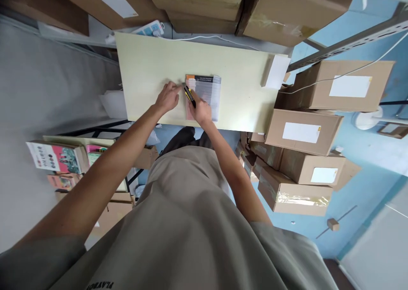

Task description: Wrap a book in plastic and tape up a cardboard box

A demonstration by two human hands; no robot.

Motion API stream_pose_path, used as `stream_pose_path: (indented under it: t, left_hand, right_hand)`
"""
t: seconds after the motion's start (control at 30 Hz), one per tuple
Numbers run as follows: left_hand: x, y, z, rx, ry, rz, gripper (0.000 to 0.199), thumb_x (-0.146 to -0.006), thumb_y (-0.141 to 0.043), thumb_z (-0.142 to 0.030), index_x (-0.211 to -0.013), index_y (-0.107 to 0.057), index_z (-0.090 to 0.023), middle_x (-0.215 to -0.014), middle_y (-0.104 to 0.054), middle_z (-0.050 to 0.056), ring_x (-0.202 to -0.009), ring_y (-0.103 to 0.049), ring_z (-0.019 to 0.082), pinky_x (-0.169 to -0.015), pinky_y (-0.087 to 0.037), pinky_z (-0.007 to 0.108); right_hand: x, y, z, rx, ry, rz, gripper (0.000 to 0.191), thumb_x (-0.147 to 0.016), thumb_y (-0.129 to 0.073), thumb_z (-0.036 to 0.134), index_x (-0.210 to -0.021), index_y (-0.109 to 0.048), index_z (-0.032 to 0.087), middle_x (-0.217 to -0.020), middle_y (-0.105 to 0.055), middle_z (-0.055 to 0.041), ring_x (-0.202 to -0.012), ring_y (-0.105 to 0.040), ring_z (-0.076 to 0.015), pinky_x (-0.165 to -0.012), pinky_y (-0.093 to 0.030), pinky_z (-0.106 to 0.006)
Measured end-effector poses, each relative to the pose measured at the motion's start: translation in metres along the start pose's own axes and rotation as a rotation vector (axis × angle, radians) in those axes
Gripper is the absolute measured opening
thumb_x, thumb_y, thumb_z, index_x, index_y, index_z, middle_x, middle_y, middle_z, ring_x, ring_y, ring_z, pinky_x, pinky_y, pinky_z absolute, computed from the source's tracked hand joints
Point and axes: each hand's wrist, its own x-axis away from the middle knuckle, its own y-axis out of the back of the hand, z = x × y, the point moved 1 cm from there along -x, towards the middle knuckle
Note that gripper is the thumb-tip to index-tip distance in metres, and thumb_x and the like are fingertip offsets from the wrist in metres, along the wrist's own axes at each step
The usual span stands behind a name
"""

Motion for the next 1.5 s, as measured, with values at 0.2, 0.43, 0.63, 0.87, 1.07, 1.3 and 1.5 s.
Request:
stream_pose_path:
  t: [0.2, 0.43, 0.63, 0.87, 1.07, 1.3, 1.5]
  left_hand:
    - [-0.007, 0.002, 0.01, 0.015, -0.053, 0.067, 0.053, -0.104, -0.05, -0.043, -0.148, -0.06, -0.015, -0.145, -0.06, 0.022, -0.148, -0.046, 0.038, -0.129, -0.038, 0.055]
    - [-0.018, -0.005, 0.036, 0.007, -0.135, 0.105, 0.058, -0.108, -0.047, -0.044, -0.156, -0.051, -0.013, -0.153, -0.054, 0.021, -0.158, -0.039, 0.039, -0.131, -0.035, 0.055]
    - [-0.023, -0.009, 0.043, 0.02, -0.205, 0.106, 0.061, -0.111, -0.043, -0.047, -0.157, -0.047, -0.006, -0.15, -0.052, 0.021, -0.159, -0.037, 0.041, -0.128, -0.033, 0.061]
    - [-0.022, -0.008, 0.036, -0.072, -0.177, 0.119, 0.059, -0.11, -0.042, -0.045, -0.157, -0.049, -0.008, -0.154, -0.052, 0.023, -0.157, -0.038, 0.04, -0.131, -0.034, 0.056]
    - [-0.021, -0.01, 0.037, -0.068, -0.184, 0.128, 0.064, -0.11, -0.044, -0.046, -0.16, -0.047, -0.006, -0.156, -0.05, 0.025, -0.158, -0.034, 0.042, -0.131, -0.034, 0.057]
    - [-0.026, -0.018, 0.048, -0.002, -0.214, 0.115, 0.067, -0.109, -0.053, -0.041, -0.162, -0.04, -0.003, -0.161, -0.047, 0.027, -0.161, -0.031, 0.041, -0.134, -0.029, 0.058]
    - [0.021, -0.01, 0.025, 0.067, -0.152, 0.192, 0.087, -0.093, -0.069, -0.021, -0.168, -0.031, -0.001, -0.175, -0.035, 0.029, -0.168, -0.025, 0.043, -0.138, -0.026, 0.059]
  right_hand:
    - [-0.022, -0.021, 0.021, 0.133, -0.148, -0.058, 0.063, -0.114, -0.036, 0.039, -0.174, -0.039, 0.021, -0.133, -0.076, -0.0169, -0.115, -0.072, -0.0333, -0.103, -0.056, -0.048]
    - [-0.029, -0.046, 0.036, 0.222, -0.241, -0.089, 0.06, -0.116, -0.034, 0.036, -0.174, -0.039, 0.023, -0.135, -0.073, -0.018, -0.114, -0.07, -0.0342, -0.096, -0.055, -0.044]
    - [-0.027, -0.066, 0.043, 0.266, -0.278, -0.152, 0.062, -0.116, -0.029, 0.033, -0.177, -0.03, 0.023, -0.132, -0.073, -0.0175, -0.109, -0.072, -0.0325, -0.096, -0.055, -0.044]
    - [0.009, -0.077, 0.052, 0.333, -0.327, -0.103, 0.067, -0.115, -0.031, 0.026, -0.18, -0.016, 0.023, -0.132, -0.073, -0.0197, -0.108, -0.074, -0.0311, -0.096, -0.057, -0.044]
    - [0.077, -0.097, 0.056, 0.405, -0.387, -0.038, 0.063, -0.114, -0.037, 0.027, -0.177, -0.031, 0.028, -0.127, -0.074, -0.0165, -0.104, -0.077, -0.0305, -0.092, -0.059, -0.041]
    - [0.16, -0.108, 0.057, 0.31, -0.474, 0.098, 0.059, -0.111, -0.048, 0.03, -0.17, -0.046, 0.032, -0.128, -0.079, -0.0121, -0.108, -0.078, -0.0302, -0.091, -0.058, -0.037]
    - [0.173, -0.065, 0.067, 0.158, -0.48, -0.139, 0.062, -0.106, -0.057, 0.041, -0.165, -0.048, 0.025, -0.126, -0.081, -0.0141, -0.109, -0.078, -0.0335, -0.089, -0.057, -0.039]
